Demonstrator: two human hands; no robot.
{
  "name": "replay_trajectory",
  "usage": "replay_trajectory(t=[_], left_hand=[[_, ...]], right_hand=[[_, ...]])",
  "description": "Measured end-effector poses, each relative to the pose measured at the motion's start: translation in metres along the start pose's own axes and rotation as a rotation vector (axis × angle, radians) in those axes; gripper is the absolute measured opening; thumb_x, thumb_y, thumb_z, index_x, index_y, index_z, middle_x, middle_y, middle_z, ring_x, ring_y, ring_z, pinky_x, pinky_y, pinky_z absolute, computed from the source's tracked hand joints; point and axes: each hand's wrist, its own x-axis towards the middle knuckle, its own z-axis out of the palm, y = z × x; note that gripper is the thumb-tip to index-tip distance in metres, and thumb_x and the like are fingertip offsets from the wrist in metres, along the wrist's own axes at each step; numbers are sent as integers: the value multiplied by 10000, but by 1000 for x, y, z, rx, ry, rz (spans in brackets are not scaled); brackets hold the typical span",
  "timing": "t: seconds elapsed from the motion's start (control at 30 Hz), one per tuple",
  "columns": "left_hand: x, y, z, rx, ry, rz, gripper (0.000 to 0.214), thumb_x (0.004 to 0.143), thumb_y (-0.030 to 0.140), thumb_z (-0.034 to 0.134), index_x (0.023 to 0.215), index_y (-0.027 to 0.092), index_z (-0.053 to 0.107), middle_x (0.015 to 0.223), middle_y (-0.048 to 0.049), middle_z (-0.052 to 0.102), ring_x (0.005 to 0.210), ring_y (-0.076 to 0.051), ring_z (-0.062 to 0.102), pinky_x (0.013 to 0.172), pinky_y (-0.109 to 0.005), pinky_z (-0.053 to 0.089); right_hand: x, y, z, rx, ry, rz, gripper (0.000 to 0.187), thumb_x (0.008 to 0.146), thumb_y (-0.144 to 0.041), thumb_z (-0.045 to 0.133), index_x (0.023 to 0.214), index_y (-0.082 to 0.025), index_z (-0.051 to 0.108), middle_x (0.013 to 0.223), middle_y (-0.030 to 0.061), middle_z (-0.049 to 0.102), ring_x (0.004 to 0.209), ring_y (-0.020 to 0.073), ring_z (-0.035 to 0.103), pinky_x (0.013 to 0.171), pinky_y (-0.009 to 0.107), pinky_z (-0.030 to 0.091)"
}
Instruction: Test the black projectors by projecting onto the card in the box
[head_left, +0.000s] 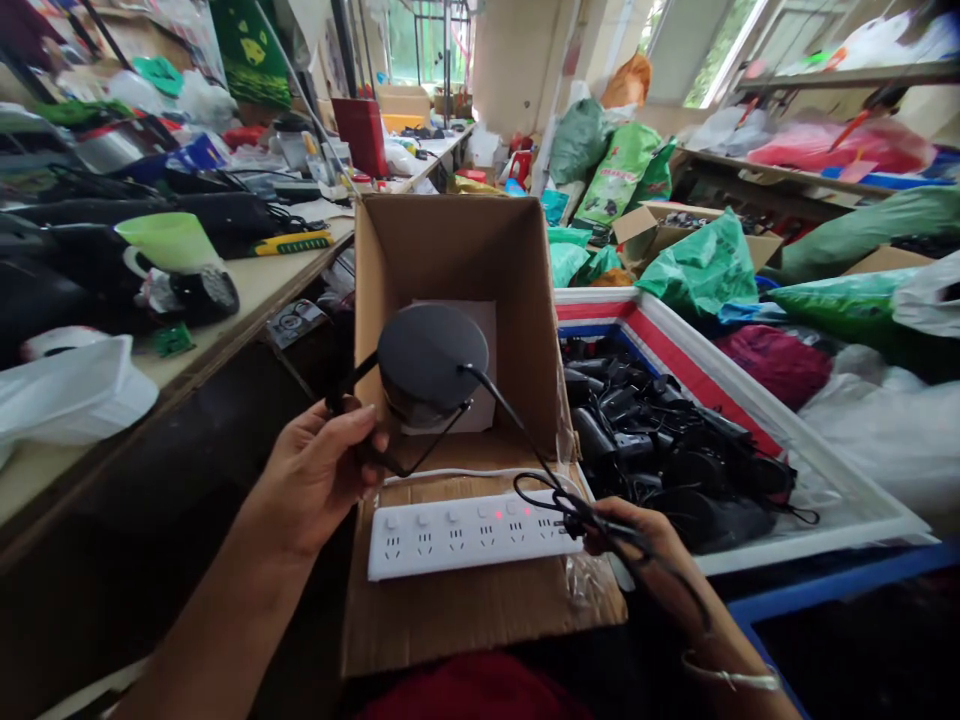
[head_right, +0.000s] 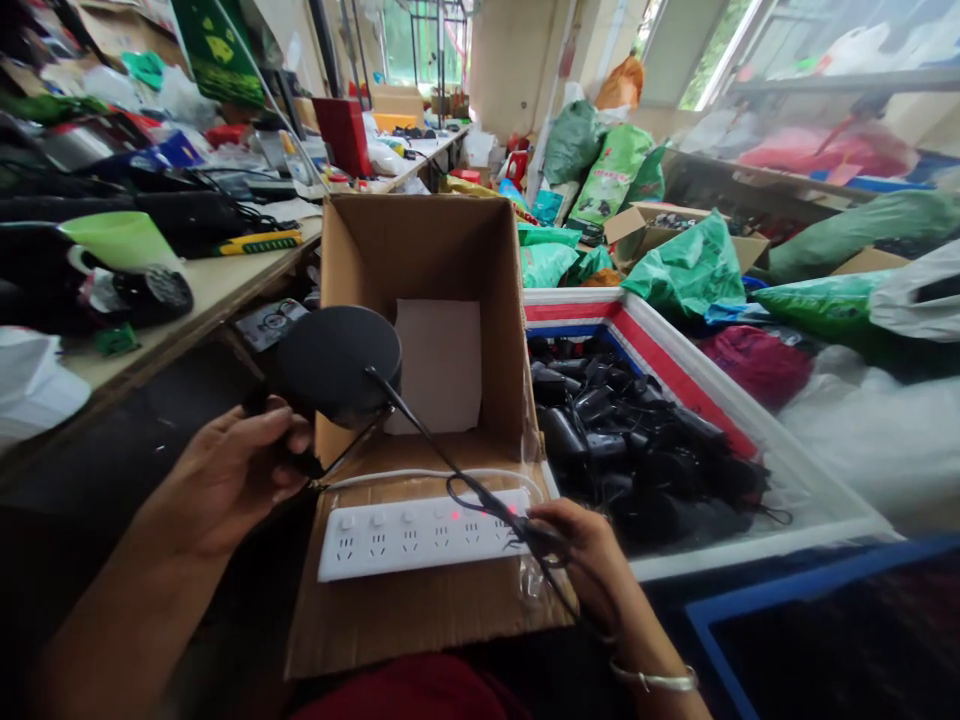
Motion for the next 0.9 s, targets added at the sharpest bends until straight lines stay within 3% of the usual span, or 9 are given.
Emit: replay_trajectory(t=[0.1,0.23,0.53,0.73,0.9], left_hand=[[1,-19,-16,9,-36,-74,364,545,258,788,673,180,457,488,67,590,309,-58,464,282,-123,364],[1,-44,-35,-14,-140,-91,339,606,260,777,704,185,462,516,76,576,360,-55,470,309,-123,389],[10,-74,-57,-85,-138,-148,334,599,235,796,750,175,505,541,72,551,425,-61,483,348,-126,403],[18,-93,-51,-211,-164,-203,388,579,302,838,772,186,522,529,97,510,386,-48,459,342,-131,378],[26,-101,-34,-260,-170,-125,472,517,333,882,804,205,531,605,94,519,400,-49,463,330,-138,377]], right_hand=[[7,6,22,-30,50,-82,216,791,-367,598,826,-182,704,822,71,714,769,212,679,716,317,545],[9,11,32,-113,62,-160,210,845,-317,539,855,-193,709,862,83,693,791,206,669,714,314,537],[13,1,38,-315,-108,-232,227,873,-213,478,850,-226,703,862,65,641,755,179,626,671,280,509],[14,8,52,-351,-139,-261,262,894,-205,439,738,-205,648,748,35,585,648,142,583,591,229,472],[14,31,54,-146,-48,-231,216,874,-290,489,775,-214,666,784,54,641,720,171,641,652,228,508]])
